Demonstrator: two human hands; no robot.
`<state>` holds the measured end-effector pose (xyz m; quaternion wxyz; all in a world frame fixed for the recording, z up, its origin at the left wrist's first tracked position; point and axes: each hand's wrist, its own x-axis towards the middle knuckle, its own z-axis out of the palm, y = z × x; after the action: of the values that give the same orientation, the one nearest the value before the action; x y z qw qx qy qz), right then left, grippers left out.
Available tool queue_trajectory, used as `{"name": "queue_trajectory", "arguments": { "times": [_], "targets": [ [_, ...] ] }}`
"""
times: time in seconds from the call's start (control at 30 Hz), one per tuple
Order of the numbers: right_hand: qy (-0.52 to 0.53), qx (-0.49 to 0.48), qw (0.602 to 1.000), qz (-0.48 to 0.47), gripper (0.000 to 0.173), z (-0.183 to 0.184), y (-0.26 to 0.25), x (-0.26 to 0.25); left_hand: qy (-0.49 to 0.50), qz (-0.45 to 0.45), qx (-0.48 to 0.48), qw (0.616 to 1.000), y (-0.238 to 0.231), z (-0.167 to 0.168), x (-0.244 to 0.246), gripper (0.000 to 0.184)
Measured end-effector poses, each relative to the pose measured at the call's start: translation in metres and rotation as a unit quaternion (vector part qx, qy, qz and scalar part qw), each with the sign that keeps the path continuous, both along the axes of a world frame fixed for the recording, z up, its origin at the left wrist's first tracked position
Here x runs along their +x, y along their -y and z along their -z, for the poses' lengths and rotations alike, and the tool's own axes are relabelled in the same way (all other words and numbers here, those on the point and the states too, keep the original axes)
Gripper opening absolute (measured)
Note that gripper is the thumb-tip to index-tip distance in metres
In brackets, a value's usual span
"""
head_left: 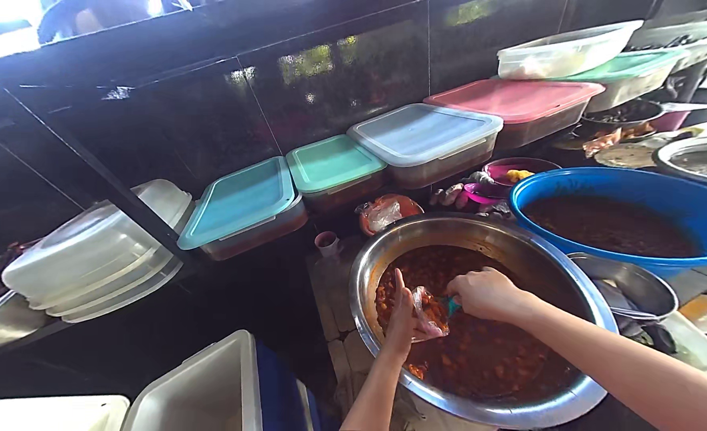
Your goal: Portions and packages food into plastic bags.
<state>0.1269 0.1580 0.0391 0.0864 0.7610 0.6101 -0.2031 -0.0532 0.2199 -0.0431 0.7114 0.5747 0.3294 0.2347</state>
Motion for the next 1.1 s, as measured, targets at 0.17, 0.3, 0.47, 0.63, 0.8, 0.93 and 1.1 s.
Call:
{"name": "queue_trajectory", "arguments": {
  "times": [0.17, 0.3, 0.47, 0.63, 0.8, 0.93, 1.1],
  "targets": [
    [0.177, 0.152, 0.967, -0.101, 0.017, -0.006, 0.002, -0.055, 0.058, -0.086, 0.005, 0.995, 0.008, -0.002, 0.005, 0.067],
    [0.201, 0.257, 0.934, -0.142, 0.015, -0.014, 0.016, -0.067, 0.074, -0.172, -0.061, 0.98, -0.003, -0.01, 0.001, 0.059],
    [0.171, 0.382, 0.907, -0.043, 0.023, -0.019, 0.026, -0.03, 0.059, -0.224, -0.109, 0.967, -0.012, -0.022, -0.018, 0.054],
    [0.09, 0.131, 0.987, -0.034, 0.032, 0.095, 0.026, 0.023, -0.003, -0.174, -0.025, 0.984, -0.022, -0.016, -0.036, 0.042],
    [-0.064, -0.022, 0.997, -0.045, 0.04, 0.173, 0.057, 0.038, -0.063, -0.046, 0.069, 0.995, -0.025, -0.04, -0.053, 0.031],
    [-0.259, -0.053, 0.964, 0.04, 0.029, 0.18, 0.057, 0.058, -0.098, 0.048, 0.122, 0.987, -0.025, -0.047, -0.063, 0.036],
    [-0.361, 0.009, 0.921, 0.148, 0.027, 0.176, 0.054, 0.068, -0.131, 0.073, 0.148, 0.978, -0.021, -0.046, -0.064, 0.059]
  ]
}}
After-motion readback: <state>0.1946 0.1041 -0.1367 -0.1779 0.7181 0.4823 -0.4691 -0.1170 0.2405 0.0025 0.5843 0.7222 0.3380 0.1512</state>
